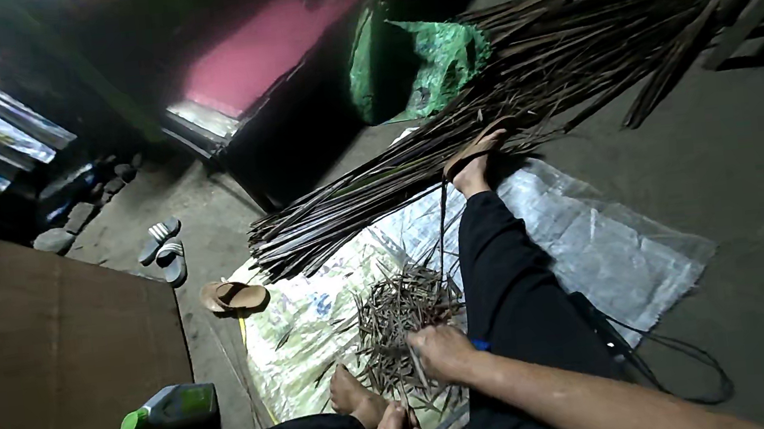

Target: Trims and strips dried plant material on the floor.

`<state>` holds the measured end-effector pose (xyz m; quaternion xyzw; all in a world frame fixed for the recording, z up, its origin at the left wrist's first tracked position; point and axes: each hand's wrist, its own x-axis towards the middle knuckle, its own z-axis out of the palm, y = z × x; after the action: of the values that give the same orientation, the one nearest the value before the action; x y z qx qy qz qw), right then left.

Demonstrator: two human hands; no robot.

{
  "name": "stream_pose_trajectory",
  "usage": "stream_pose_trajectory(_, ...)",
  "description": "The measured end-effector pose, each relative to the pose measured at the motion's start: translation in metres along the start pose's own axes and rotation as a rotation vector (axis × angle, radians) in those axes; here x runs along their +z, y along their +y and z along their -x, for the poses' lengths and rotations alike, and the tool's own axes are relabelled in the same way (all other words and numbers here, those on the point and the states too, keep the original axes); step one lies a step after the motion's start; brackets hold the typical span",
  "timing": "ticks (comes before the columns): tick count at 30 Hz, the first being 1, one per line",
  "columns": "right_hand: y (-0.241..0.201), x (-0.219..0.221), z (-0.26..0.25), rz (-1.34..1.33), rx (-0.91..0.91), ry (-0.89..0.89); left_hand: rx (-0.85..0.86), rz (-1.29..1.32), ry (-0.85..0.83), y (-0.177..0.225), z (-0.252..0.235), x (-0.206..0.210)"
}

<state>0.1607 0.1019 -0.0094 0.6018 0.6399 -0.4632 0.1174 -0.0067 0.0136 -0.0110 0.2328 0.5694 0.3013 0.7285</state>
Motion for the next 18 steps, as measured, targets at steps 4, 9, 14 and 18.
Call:
stream_pose_trajectory(4,-0.011,0.015,0.004,-0.016,-0.063,-0.037,-0.031,-0.006,0.020,0.006,0.001,0.002)
stream_pose_trajectory(9,0.024,-0.014,-0.025,-0.150,0.138,0.152,-0.054,-0.025,-0.080,0.006,0.008,-0.004)
stream_pose_trajectory(14,0.054,-0.020,-0.042,-0.590,0.159,0.333,0.015,-0.057,-0.077,0.002,0.006,-0.006)
stream_pose_trajectory(18,0.036,-0.011,-0.025,-0.676,-0.014,0.228,0.073,-0.088,-0.085,0.000,0.003,-0.006)
